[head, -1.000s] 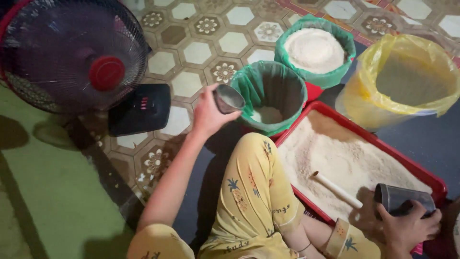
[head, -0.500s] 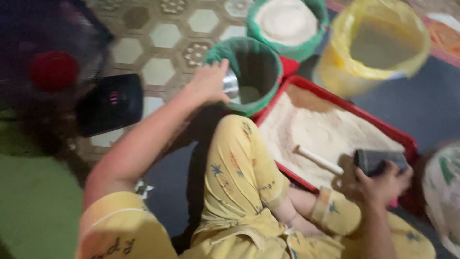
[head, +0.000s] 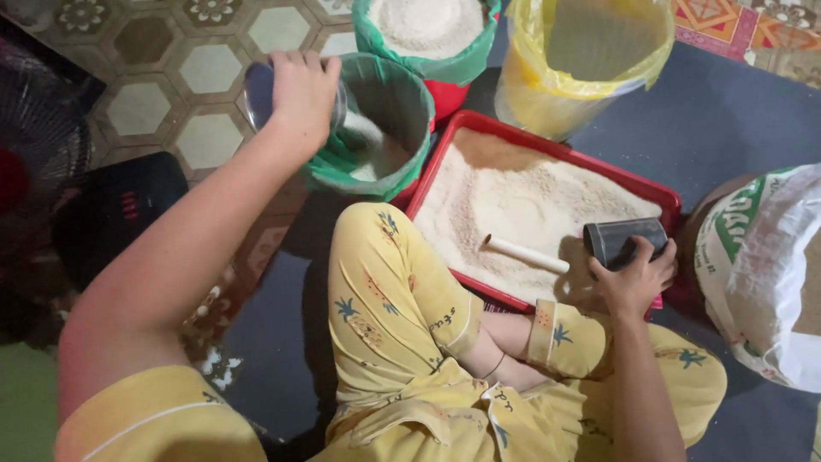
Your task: A person sitting on the floor scoops powder from a red tray into small metal cups and transfers it into larger bags.
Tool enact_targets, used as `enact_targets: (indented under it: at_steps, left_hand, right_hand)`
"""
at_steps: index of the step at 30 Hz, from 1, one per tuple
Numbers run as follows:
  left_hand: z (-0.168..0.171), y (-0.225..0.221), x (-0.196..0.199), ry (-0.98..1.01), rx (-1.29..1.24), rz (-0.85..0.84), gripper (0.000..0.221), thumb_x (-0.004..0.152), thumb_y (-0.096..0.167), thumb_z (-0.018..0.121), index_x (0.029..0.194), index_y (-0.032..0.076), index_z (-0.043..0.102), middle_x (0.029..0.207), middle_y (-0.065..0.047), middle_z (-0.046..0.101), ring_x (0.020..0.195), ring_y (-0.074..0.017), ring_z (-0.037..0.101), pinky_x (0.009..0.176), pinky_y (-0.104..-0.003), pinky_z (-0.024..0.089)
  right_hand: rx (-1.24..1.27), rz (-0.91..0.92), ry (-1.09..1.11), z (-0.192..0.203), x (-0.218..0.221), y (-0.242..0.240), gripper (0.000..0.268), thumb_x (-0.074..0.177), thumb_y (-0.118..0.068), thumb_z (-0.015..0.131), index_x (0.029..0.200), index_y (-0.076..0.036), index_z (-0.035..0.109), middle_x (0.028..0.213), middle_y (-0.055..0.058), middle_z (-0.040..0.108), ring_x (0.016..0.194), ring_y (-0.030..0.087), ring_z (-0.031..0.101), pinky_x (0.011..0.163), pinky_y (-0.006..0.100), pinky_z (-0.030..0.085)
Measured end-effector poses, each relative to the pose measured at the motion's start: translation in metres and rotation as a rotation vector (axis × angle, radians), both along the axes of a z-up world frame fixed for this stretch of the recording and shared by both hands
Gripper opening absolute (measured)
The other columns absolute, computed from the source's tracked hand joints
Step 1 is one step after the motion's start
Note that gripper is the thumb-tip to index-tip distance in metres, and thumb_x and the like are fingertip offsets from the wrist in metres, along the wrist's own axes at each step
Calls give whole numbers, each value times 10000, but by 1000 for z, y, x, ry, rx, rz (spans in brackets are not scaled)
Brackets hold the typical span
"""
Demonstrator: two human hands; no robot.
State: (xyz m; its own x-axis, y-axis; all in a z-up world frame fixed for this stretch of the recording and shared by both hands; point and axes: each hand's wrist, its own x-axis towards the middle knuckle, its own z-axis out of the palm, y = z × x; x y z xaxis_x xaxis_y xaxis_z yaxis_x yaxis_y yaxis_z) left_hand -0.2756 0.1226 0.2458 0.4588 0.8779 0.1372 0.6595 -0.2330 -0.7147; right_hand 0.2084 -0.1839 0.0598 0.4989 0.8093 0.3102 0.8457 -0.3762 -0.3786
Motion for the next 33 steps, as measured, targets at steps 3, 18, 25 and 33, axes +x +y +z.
enact_targets:
  at_steps: [3,18,25,33]
  left_hand:
    - [-13,-10,6,4,-75,-14,670,669,350,792,1250,100,570,1097,-167,700,923,-317,655,822,-499,419]
    - [-14,-94,158,-1337,-428,-506,1030,624,245,1005,1451,137,401,1261,-176,608,1088,-380,609,988,-487,463]
    - [-162,-125,237,-1626,-730,-163,909,637,378,968,1387,255,468,1379,-158,495,1263,-430,597,1044,-543,526]
    - [-216,-127,283,-1415,-872,-155,683,801,466,879,1319,259,485,1532,-192,334,1301,-429,595,999,-579,560]
  right_hand:
    - [2,7,4,2,0,1,773,662,-283,888,1320,-90,531,1533,272,263,1262,556,366,1075,633,321]
    - [-80,-86,86,-20,9,-1,967,645,-308,913,1479,-205,433,1593,299,165,1317,590,372,1032,649,429]
    - [-72,-157,133,-26,7,0,1025,557,-343,969,1435,-234,452,1499,281,277,1316,584,404,1038,684,437]
    - [-90,-183,197,-22,6,6,955,619,-339,932,1425,-246,429,1530,242,234,1372,528,330,1054,702,418]
